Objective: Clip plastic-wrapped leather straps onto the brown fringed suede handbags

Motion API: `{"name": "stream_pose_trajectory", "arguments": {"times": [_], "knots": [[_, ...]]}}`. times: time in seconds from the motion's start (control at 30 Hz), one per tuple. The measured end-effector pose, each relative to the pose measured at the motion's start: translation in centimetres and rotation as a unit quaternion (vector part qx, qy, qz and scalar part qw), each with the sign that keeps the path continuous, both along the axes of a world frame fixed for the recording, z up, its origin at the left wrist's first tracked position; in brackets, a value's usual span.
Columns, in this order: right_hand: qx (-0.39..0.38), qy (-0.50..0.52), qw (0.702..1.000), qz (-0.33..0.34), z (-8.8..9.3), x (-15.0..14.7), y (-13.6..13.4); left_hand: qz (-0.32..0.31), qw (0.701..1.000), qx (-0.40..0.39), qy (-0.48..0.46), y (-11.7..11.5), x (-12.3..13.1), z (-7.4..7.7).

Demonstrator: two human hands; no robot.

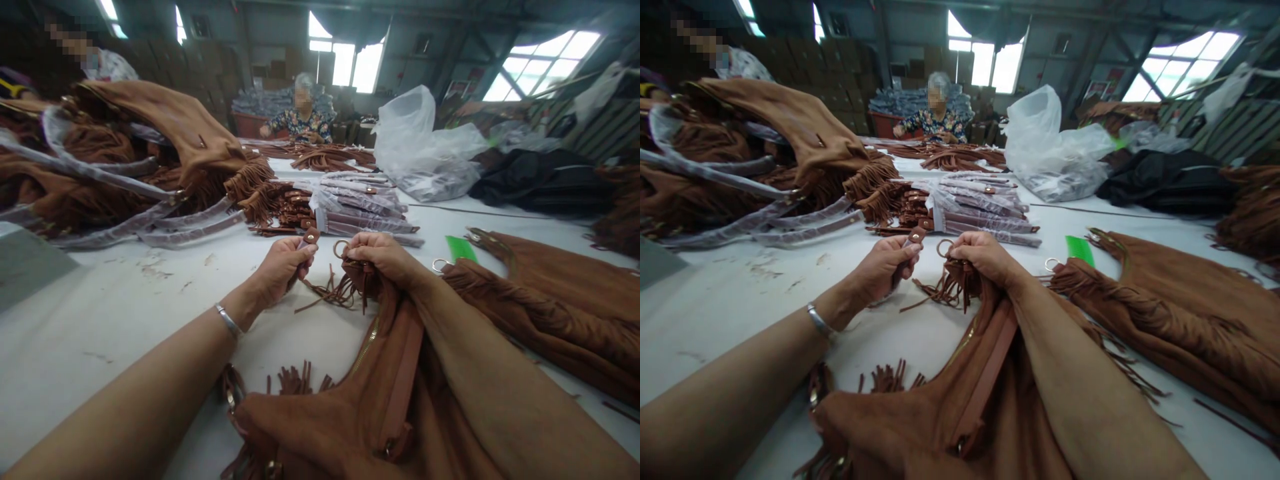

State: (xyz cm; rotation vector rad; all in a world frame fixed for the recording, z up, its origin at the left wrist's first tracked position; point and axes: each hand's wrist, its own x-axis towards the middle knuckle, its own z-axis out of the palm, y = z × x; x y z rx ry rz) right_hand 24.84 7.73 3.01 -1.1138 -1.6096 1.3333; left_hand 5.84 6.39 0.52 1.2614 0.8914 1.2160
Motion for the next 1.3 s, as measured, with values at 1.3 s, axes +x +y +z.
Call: {"name": "stream_pose_trajectory", "arguments": {"times": [1.3], "knots": [[0.016,-0.018,0.999,0.026,0.6,-1.1,-1.7,-0.015,0.991,-0.037,-0.131,-0.9,2.8,-0.3]]}}
